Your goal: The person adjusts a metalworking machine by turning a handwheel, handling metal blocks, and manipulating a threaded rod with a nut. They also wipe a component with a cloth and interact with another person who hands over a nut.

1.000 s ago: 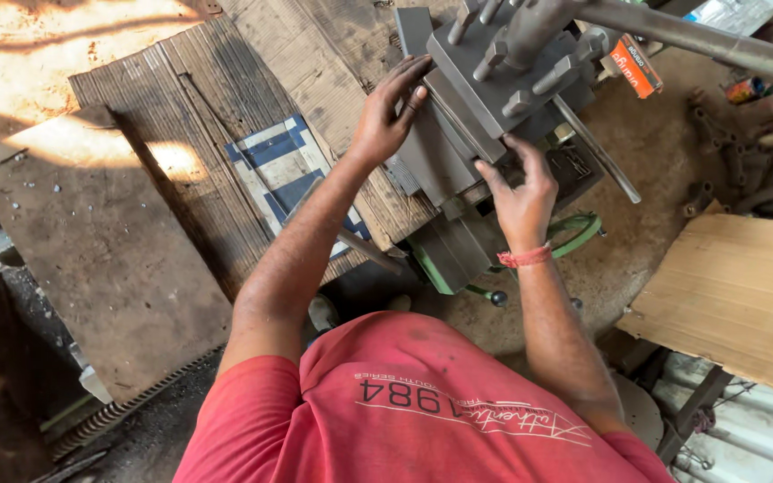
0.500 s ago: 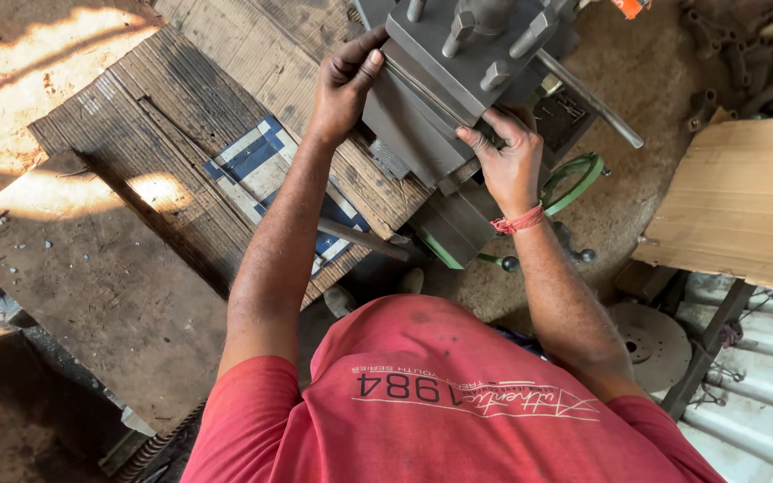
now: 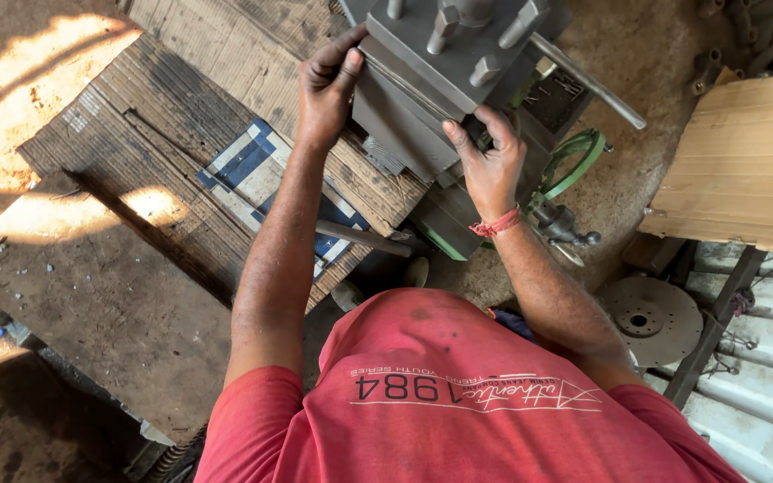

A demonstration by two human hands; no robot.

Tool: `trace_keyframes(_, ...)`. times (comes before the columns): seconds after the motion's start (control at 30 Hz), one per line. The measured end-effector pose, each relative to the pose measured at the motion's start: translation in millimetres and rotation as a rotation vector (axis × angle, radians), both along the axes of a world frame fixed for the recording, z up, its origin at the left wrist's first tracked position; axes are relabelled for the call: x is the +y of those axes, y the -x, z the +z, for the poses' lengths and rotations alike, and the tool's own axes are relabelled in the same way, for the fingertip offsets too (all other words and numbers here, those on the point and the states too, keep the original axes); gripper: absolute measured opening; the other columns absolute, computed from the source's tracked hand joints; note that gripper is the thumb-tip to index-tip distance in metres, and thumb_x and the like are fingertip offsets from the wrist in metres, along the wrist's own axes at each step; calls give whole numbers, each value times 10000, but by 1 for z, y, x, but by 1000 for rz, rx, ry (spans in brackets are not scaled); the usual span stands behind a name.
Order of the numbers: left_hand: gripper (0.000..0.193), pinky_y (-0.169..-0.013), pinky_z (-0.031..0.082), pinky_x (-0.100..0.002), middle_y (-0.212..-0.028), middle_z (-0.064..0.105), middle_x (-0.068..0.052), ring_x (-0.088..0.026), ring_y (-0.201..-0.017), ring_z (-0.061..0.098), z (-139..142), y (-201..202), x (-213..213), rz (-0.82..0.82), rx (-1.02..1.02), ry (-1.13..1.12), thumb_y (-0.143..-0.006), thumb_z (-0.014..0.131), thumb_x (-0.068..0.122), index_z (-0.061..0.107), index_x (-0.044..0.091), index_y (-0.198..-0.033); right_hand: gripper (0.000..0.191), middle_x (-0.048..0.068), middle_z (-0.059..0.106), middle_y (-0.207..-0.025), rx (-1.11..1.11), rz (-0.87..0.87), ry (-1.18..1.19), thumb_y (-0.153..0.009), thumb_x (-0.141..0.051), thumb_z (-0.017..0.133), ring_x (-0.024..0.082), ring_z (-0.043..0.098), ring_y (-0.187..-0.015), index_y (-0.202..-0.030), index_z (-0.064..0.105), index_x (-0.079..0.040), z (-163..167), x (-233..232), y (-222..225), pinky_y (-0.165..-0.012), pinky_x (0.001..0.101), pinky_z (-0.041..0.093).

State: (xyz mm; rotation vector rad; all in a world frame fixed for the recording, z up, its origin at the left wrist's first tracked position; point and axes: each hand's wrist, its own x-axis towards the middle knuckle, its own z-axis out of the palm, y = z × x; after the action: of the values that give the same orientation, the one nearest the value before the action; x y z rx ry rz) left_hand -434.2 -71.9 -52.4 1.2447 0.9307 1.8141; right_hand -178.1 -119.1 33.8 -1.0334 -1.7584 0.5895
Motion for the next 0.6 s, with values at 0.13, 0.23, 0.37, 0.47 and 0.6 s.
trace_keyframes(0.13, 350, -1009, 603, -341, -1212, 781, -68, -131, -1101, 725, -4, -2, 4, 67, 38, 26, -1050, 691, 302, 704, 117, -1347, 314, 119, 757, -1140, -68, -10, -81, -977, -165, 849, 224, 703, -1032, -1211, 718, -1, -5, -4, 2, -921, 361, 565)
trace_keyframes(0.23, 365, -981, 605, -340, -1150, 803, -75, -135, -1059, 723, -8, -2, 6, 61, 14, 80, -1036, 696, 314, 711, 118, -1343, 309, 132, 744, -1141, -85, -22, -155, -980, -160, 852, 240, 687, -1037, -1193, 703, 7, -8, -5, 4, -920, 373, 556)
trace_keyframes(0.37, 375, -1010, 593, -344, -1220, 774, -88, -162, -1120, 715, -13, -2, 8, 67, 39, 79, -1047, 684, 310, 685, 102, -1359, 311, 126, 716, -1096, -87, -60, -141, -964, -164, 864, 248, 663, -1000, -1180, 703, -8, -11, -3, 5, -866, 373, 554)
trace_keyframes(0.47, 387, -1033, 583, -348, -1264, 756, -95, -171, -1167, 705, -17, -2, 8, 95, 65, 89, -1055, 677, 308, 670, 86, -1371, 326, 116, 711, -1106, -98, -86, -197, -954, -167, 871, 251, 675, -1029, -1189, 694, -27, -12, -3, 4, -871, 374, 565)
trace_keyframes(0.6, 420, -1059, 569, -369, -1278, 763, -113, -181, -1171, 710, -22, -4, 9, 16, -55, 105, -1045, 694, 318, 663, 79, -1390, 355, 121, 717, -1123, -109, -115, -238, -939, -149, 884, 263, 677, -1038, -1203, 684, -23, -13, -6, 0, -874, 384, 561)
